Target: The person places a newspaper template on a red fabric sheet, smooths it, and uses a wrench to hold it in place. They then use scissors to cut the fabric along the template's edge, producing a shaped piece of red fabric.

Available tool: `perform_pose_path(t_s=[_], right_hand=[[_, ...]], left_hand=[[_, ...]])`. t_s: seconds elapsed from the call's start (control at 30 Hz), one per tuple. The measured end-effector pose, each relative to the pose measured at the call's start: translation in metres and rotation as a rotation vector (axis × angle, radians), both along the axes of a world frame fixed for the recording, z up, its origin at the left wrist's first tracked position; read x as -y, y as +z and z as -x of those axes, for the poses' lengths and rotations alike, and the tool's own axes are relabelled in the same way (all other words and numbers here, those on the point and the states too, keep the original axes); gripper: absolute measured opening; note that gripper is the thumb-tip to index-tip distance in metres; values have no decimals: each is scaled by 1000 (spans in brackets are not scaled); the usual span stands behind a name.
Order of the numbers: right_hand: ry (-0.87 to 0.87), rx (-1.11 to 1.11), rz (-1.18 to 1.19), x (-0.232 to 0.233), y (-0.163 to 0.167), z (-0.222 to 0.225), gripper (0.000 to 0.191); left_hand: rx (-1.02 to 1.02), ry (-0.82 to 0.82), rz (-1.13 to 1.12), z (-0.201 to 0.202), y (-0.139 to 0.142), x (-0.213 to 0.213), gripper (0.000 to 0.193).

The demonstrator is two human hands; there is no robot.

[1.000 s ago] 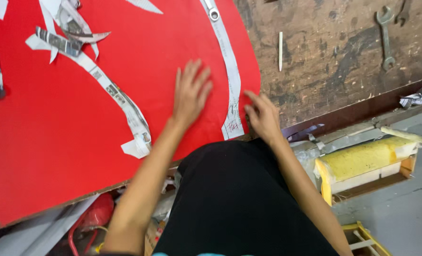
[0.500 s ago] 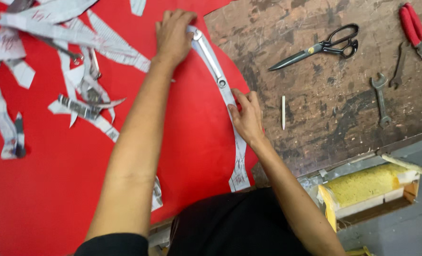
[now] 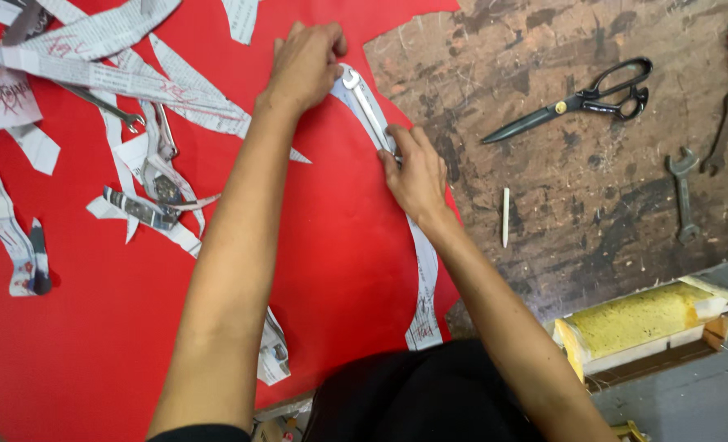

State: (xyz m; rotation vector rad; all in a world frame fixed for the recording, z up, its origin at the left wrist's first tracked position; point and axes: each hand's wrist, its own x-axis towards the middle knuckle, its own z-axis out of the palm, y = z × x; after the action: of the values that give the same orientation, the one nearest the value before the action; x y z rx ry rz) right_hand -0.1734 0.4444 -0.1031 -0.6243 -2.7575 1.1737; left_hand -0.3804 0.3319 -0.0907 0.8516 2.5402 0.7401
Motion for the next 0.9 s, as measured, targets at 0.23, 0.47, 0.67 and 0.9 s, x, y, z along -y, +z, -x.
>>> perform_pose_path(t_s=[0.23, 0.47, 0.67, 0.9], right_hand=[[18, -35, 18, -1, -7, -4, 30], [19, 24, 30, 0, -6, 0, 32], [13, -2, 60, 1, -4, 6, 33], [8, 51, 54, 2, -1, 15, 34]], left_hand=[[-61, -34, -17, -2, -9, 1, 19], [-7, -20, -14, -1, -10, 1, 17], [46, 30, -22, -2, -8, 2, 14], [-75, 14, -115, 1, -5, -1, 16]])
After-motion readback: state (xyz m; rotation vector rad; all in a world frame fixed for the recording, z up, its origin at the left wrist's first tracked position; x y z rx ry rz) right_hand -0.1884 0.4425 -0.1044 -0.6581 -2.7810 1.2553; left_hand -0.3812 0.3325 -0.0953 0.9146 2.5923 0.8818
